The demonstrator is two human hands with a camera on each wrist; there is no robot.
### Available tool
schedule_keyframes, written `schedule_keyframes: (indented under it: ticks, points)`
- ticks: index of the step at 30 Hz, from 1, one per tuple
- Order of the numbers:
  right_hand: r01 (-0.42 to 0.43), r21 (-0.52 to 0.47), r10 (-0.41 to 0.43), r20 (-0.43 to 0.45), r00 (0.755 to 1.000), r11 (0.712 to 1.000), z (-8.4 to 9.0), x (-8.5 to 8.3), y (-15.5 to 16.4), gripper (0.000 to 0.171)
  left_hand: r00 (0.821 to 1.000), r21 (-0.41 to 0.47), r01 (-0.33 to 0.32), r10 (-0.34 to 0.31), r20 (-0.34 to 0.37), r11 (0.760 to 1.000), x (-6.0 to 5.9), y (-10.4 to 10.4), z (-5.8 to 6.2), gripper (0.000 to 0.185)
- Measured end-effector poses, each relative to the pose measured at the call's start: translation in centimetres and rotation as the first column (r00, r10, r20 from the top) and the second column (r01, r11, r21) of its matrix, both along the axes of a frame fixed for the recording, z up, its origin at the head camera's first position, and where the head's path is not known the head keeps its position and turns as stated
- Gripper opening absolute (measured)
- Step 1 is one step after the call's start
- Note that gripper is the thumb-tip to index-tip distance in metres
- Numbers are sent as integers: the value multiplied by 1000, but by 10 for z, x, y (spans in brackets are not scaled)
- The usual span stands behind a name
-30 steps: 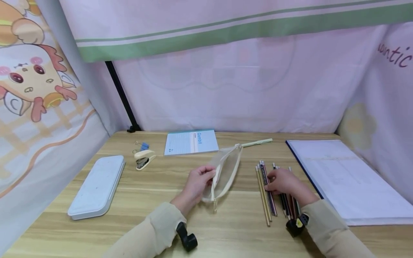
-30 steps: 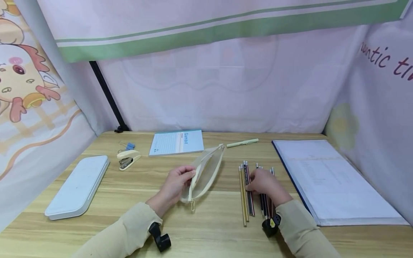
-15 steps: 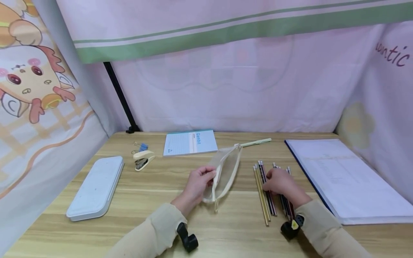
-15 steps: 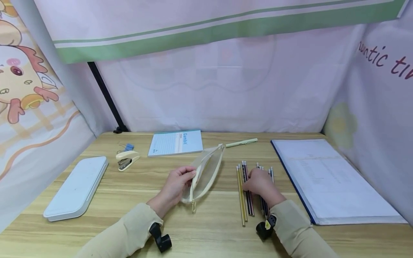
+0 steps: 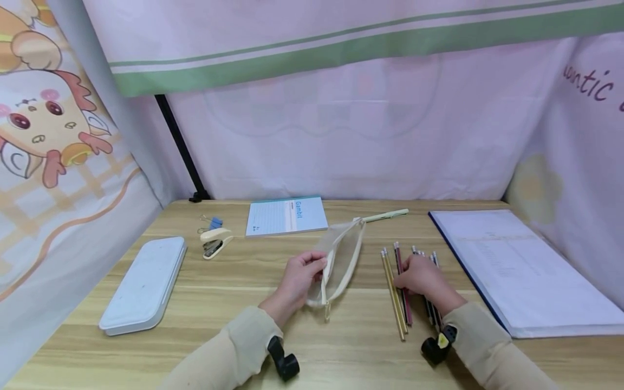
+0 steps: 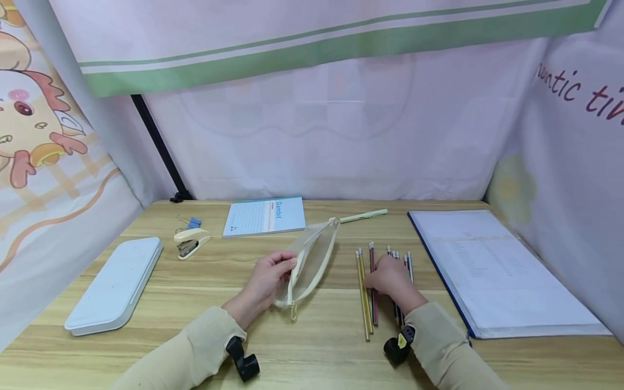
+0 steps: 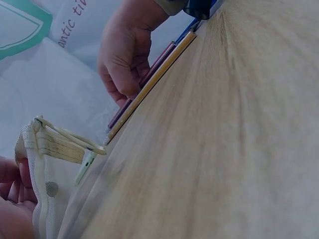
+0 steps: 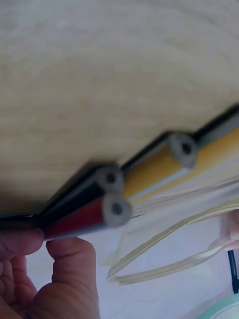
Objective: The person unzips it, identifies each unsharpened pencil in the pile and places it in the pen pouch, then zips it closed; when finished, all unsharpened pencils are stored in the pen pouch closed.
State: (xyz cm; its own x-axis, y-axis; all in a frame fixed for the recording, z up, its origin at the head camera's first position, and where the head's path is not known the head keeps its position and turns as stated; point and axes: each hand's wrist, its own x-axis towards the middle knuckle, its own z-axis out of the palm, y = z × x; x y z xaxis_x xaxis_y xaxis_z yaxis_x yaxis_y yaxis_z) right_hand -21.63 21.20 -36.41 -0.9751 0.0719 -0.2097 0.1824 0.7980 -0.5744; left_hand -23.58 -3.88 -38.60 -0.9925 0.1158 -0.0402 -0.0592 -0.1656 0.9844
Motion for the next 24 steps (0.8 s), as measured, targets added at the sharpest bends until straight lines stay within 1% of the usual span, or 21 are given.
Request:
schedule_keyframes:
  ticks: [3,6,7,9,11,13,16,17,20,22,23,24]
  points:
    - [0,-48,-1,-11,1000,999,-3,-1,2,20,1000,-1,0,0,-7,1000,0,-1,1,21]
    - [12,-164,-15,-16,1000,986,-5,0,7,30,1000,-7,8,-8,-7,1000,0,-2,1,21]
    - [24,-211,-28,-18,999,977,-5,0,9,34,1000,-11,12,-12,-4,1000,1,-2,1,21]
    - [44,-329,-59,-36,998,943,-4,1,11,41,1000,-15,15,-15,2,1000,1,-1,1,21]
    - [59,-450,-99,-67,993,891,0,2,7,46,1000,-16,10,-10,5,1000,2,-1,2,21]
    - [69,-566,-144,-89,986,821,5,3,-1,49,1000,-19,6,-6,-3,1000,2,-1,2,21]
    - [77,-711,-197,-87,977,699,10,4,-20,52,1000,-24,8,-8,-21,1000,3,0,3,21]
    - [82,-753,-210,-76,975,653,11,3,-26,51,1000,-27,12,-12,-28,1000,4,0,3,21]
    - [97,-841,-238,-38,970,532,11,0,-45,48,999,-38,27,-28,-41,999,5,2,3,22]
    - [110,-868,-250,-17,968,485,8,-3,-56,46,998,-42,36,-38,-46,998,6,4,2,22]
    - [116,-873,-253,-9,967,474,6,-4,-61,45,998,-44,41,-43,-47,998,7,5,2,22]
    - [123,-871,-253,-2,967,476,4,-5,-65,45,998,-46,45,-47,-48,998,8,6,2,22]
